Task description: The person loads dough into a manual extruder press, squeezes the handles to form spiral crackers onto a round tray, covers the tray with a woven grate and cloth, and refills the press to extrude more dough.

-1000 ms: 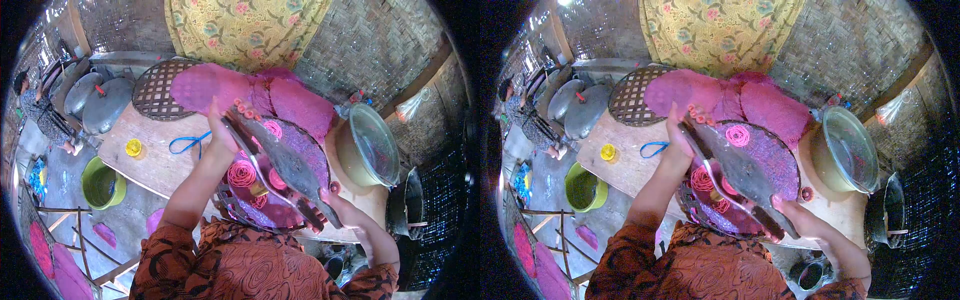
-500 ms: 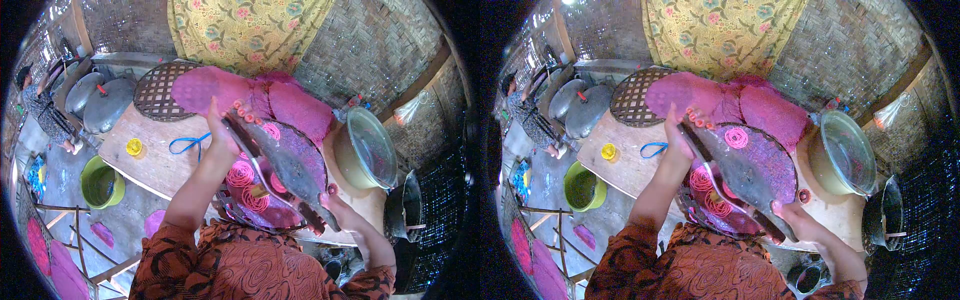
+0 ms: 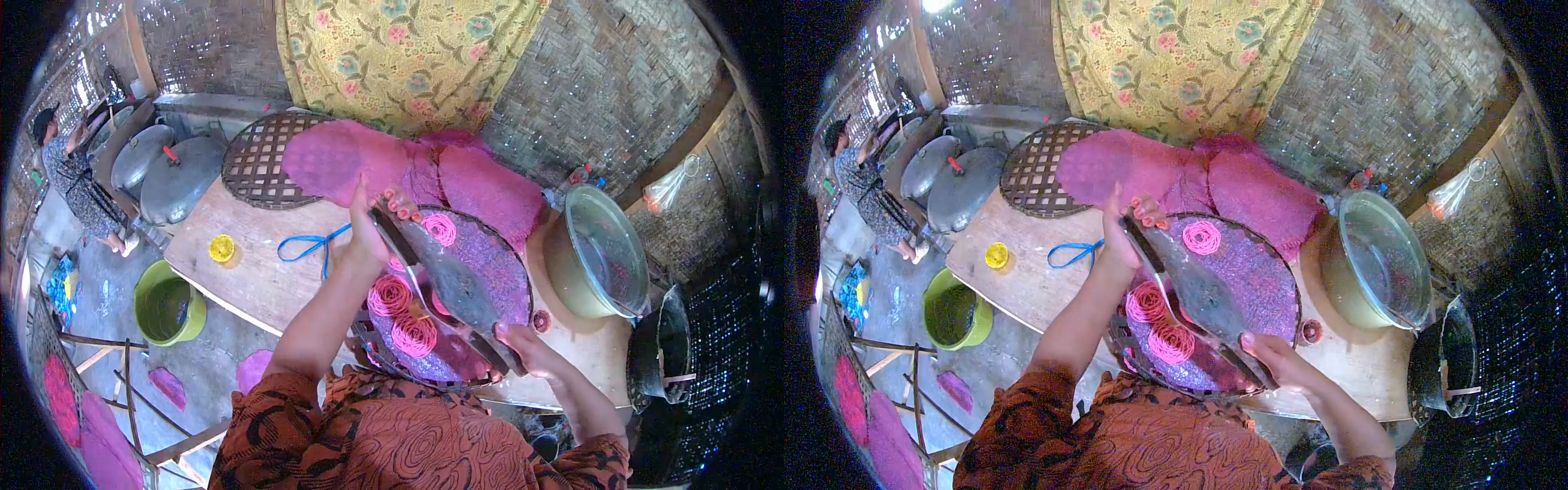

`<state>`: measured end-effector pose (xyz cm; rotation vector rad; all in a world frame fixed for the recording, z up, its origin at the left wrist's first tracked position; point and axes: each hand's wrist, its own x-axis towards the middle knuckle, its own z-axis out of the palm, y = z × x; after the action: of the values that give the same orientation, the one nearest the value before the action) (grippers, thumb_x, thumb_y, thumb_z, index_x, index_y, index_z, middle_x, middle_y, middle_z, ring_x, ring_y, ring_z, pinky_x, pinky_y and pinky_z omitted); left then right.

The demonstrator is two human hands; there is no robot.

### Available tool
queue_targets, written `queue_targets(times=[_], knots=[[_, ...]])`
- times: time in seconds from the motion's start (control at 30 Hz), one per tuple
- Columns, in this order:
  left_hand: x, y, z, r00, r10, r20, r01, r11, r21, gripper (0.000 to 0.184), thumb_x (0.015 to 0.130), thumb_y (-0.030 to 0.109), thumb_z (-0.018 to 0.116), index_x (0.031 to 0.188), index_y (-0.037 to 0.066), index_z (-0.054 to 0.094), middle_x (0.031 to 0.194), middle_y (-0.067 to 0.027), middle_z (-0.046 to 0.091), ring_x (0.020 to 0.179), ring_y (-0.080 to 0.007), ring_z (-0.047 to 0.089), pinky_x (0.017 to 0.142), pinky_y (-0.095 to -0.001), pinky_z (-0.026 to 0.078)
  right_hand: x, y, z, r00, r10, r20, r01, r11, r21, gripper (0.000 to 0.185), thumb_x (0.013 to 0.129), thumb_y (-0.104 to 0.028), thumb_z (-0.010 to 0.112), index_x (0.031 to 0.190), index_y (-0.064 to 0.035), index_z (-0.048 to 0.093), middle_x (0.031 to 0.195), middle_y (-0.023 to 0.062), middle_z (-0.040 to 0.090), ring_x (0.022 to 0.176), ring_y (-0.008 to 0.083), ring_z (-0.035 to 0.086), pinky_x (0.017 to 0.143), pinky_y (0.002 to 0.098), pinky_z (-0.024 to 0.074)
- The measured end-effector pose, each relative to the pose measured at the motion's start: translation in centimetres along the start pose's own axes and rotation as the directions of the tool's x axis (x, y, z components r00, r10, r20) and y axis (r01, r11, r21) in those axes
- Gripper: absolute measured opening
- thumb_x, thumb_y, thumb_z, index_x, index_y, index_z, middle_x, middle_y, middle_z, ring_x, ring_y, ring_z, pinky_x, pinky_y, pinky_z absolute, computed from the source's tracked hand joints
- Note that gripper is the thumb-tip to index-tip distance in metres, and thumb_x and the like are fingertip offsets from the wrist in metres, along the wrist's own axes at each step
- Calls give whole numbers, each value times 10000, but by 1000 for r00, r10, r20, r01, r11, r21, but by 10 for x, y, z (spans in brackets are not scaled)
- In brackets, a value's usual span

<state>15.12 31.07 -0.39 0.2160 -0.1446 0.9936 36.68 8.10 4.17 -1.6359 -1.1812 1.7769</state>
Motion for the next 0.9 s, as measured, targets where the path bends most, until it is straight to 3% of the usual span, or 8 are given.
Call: queue_targets(times=[0.13,0.2,0.37,0.6,0.67,0.73,0.8,0.9], knots=[[20,-1,29,999,11,46,-12,1000,20,426,867,544,456,677,163,436,594,31,403,577,-134,425,631,-311,375,-5,-26,-6,997,82,1,-81,984,160,650,914,-608,293,1016,-43,597,750,74,632,565,144,579,522,273,458],[29,-7,20,997,16,71,-15,1000,-15,430,860,548,457,682,156,448,596,30,407,578,-135,427,634,-311,375,-7,-38,-17,997,65,-43,-63,997,36,673,914,-622,246,1016,-58,598,716,62,614,554,155,571,535,279,457],[51,-19,-21,997,11,-76,-21,991,-132,528,831,653,356,677,150,411,583,13,378,562,-162,418,627,-339,372,-2,-64,-24,979,112,-172,-143,974,-178,684,897,-653,250,969,-70,600,617,54,569,498,142,529,471,268,417],[52,3,2,999,19,30,-15,993,-119,524,828,657,362,671,159,408,581,23,370,551,-152,409,613,-311,365,14,-50,-24,972,-1,-233,-18,996,-82,675,902,-636,279,871,-50,614,587,43,551,463,125,502,439,263,393],[40,-7,15,998,58,-10,-59,994,-97,473,861,578,394,653,155,437,558,28,388,533,-138,414,609,-316,366,-7,-68,-17,962,-60,-266,10,982,-187,671,905,-627,291,856,-40,611,571,53,550,444,137,503,419,269,393],[38,-18,16,996,52,-70,-63,987,-151,457,853,569,417,654,158,432,557,32,386,525,-134,404,605,-312,359,-19,-71,-28,960,143,-242,-178,975,-131,654,910,-607,313,860,-24,606,561,65,551,428,148,508,403,282,405],[46,-23,13,995,70,-69,-80,985,-154,437,845,556,437,653,164,426,558,37,383,515,-129,391,601,-304,352,-19,-73,-32,952,156,-265,-188,977,-98,644,916,-587,330,851,-6,600,551,75,552,424,155,516,400,293,421],[62,-20,13,998,64,-6,-65,989,-130,448,857,567,398,652,169,424,556,39,376,511,-127,388,603,-301,350,-9,-67,-34,936,-10,-353,-86,963,-257,653,910,-591,345,825,5,596,541,71,544,443,151,518,432,297,427]])
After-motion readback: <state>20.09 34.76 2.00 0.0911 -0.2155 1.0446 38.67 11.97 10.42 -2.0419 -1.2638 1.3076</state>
